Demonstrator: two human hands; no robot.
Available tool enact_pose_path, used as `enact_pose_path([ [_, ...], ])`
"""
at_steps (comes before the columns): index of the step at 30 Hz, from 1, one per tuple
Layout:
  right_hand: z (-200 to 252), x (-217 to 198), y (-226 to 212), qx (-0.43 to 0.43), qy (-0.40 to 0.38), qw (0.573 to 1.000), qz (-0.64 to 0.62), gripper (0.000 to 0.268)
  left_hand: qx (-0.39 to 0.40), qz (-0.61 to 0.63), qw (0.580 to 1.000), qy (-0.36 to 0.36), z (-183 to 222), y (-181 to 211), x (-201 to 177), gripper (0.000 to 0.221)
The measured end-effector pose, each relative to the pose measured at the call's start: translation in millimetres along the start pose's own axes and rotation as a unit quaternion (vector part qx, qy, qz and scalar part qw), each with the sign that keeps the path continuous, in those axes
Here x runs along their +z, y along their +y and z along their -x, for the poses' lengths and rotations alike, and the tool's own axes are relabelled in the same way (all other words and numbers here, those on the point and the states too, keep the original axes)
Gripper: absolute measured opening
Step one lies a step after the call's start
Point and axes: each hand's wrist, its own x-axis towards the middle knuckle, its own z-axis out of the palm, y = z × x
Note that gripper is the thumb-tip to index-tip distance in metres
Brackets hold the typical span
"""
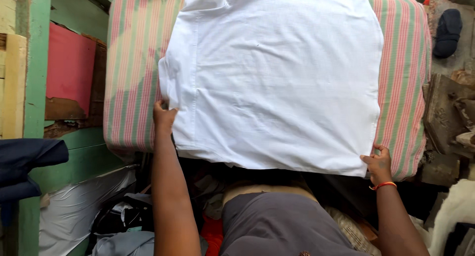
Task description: The person irons a white shirt on a table and then folds it by hand.
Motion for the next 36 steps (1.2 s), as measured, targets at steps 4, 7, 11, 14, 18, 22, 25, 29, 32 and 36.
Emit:
enact_pose_path([
  [4, 3.7, 0.3, -0.2, 0.061, 0.031, 0.998, -0.002, 0.08, -0.032, 0.093, 0.993, -0.059, 19.4, -21.2, -17.1, 0.073],
  [7, 8.2, -2.2, 3.4, 0.058, 0.04, 0.997, -0.01, 0.087, -0.051, 0.085, 0.986, -0.133, 49.7, -26.8, -33.8, 0.083],
  [11, 14.8, 15.0, -19.5, -0.135, 0.176, 0.865, 0.451, 0.069, 0.042, -0.185, 0.981, 0.042, 76.7, 16.9, -27.4, 0.071],
  [14, 0.4, 95.9, -63.2, -0.338, 0.115, 0.882, 0.307, 0.053, 0.376, -0.258, 0.883, 0.111, 95.2, 46.2, 36.2, 0.051],
  [18, 0.3, 253.9, -109.1, -0.504, -0.023, 0.814, 0.288, 0.062, 0.474, -0.362, 0.798, -0.083, 130.1, 79.0, 171.6, 0.068],
  [22, 11.2, 294.9, -107.3, -0.498, -0.11, 0.75, 0.422, 0.072, 0.489, -0.467, 0.732, -0.081, 191.0, 57.8, 227.3, 0.087],
  [25, -10.7, 253.4, -76.3, -0.464, -0.155, 0.741, 0.46, 0.077, 0.476, -0.466, 0.715, -0.211, 249.6, 38.6, 241.8, 0.103],
  [29, -97.4, 112.6, -31.3, -0.425, -0.02, 0.745, 0.513, 0.08, 0.532, -0.386, 0.713, -0.246, 305.5, 38.5, 302.0, 0.094],
  [32, -157.1, -6.3, -38.4, -0.346, 0.08, 0.781, 0.514, 0.077, 0.594, -0.416, 0.609, -0.321, 364.8, 50.6, 387.4, 0.096],
  [36, -173.2, -162.4, -62.9, -0.494, 0.152, 0.712, 0.476, 0.069, 0.622, -0.425, 0.534, -0.385, 445.5, 77.0, 465.1, 0.091],
])
